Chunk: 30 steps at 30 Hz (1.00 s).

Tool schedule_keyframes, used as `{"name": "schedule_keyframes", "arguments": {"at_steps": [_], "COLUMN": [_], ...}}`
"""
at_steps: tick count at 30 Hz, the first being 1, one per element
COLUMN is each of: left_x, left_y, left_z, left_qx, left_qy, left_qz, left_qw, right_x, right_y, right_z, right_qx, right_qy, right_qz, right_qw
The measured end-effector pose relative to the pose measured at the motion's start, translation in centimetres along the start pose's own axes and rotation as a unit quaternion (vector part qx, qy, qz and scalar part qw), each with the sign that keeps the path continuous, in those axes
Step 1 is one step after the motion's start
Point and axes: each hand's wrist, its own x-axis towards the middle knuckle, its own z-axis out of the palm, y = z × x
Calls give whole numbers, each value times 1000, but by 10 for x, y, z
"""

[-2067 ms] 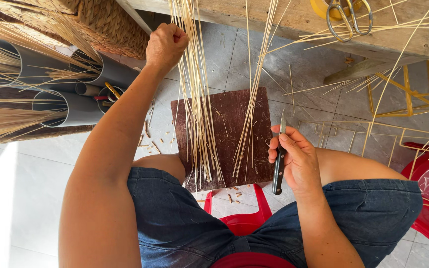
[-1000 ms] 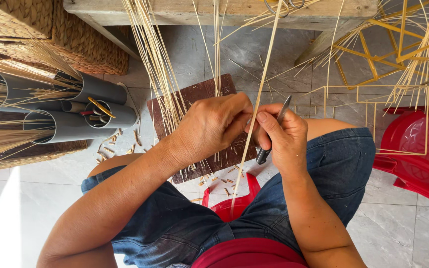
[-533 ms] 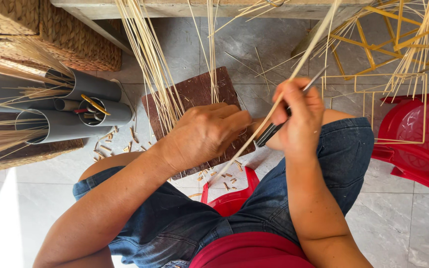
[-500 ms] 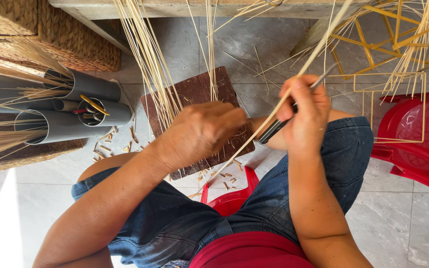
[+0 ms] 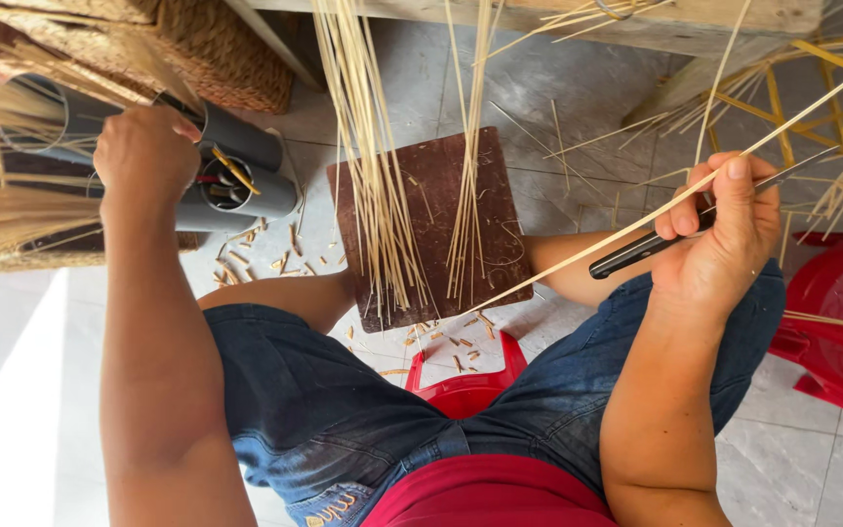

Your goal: The person sits on a red stool and uses a knife to shave and shape thin bamboo strips over a wooden block. They repeatedly pull strips from a bundle, shave them, and occasionally use scissors to trim the ends.

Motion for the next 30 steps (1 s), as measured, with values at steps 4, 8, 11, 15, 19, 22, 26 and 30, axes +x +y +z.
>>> {"name": "schedule_keyframes", "arguments": {"at_steps": [4, 8, 11, 15, 19, 22, 26, 30], "left_x": [-22, -75, -119, -134, -140, -132, -74, 10], "left_y": [31, 132, 190, 214, 219, 221, 197, 146], "left_z": [-5, -4, -4, 0, 10, 25, 49, 72], "left_qx": [-43, -368, -432, -389, -493, -482, -452, -414], "left_qy": [-16, -281, -291, -428, -363, -351, -141, -139], "left_qz": [41, 171, 344, 311, 315, 272, 233, 95], "left_qw": [998, 870, 782, 755, 725, 755, 849, 895], "right_x": [-7, -12, -10, -8, -10, -12, -11, -13], "right_y": [10, 19, 21, 20, 20, 20, 16, 20], "right_z": [17, 28, 29, 26, 27, 32, 34, 36], "right_qx": [-24, -39, -42, -46, -44, -64, -63, -57], "right_qy": [-19, -30, -47, -39, -43, -41, -53, -66], "right_qz": [24, 53, 66, 57, 67, 77, 90, 123], "right_qw": [999, 997, 996, 997, 996, 994, 993, 989]}}
